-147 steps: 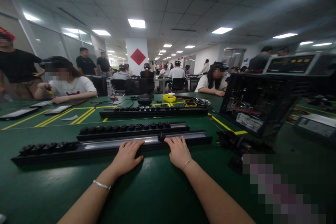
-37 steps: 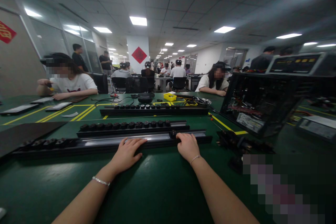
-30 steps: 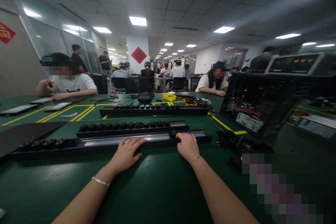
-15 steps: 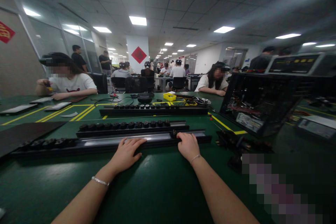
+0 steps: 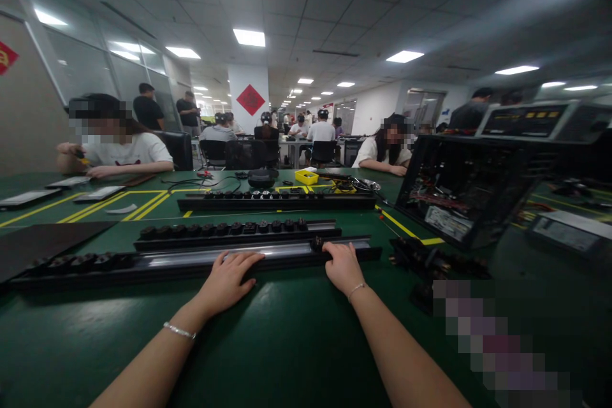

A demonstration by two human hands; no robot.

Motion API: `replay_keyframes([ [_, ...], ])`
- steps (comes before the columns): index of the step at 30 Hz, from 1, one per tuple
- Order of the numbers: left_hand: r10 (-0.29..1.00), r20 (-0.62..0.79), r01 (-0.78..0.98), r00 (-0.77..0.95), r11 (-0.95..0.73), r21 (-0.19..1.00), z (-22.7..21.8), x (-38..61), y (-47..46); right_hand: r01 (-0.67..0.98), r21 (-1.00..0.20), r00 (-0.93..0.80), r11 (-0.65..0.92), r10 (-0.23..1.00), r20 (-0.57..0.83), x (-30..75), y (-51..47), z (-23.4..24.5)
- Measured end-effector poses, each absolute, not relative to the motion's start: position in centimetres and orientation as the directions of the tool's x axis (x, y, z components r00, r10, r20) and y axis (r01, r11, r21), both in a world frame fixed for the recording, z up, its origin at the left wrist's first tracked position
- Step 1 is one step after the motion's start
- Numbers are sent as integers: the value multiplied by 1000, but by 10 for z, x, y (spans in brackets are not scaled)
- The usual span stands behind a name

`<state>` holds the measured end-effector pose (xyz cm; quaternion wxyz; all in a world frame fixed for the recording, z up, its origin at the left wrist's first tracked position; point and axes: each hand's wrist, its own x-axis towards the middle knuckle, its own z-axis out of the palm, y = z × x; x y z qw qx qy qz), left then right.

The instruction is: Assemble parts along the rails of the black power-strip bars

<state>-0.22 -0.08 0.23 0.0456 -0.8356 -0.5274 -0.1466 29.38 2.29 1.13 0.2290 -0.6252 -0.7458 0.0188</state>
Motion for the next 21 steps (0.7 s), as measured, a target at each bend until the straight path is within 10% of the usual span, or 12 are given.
replay_keyframes([
  [21, 868, 292, 896, 402, -439, 70, 4, -1, -2, 939, -263, -117, 221, 925, 361, 310, 17, 13],
])
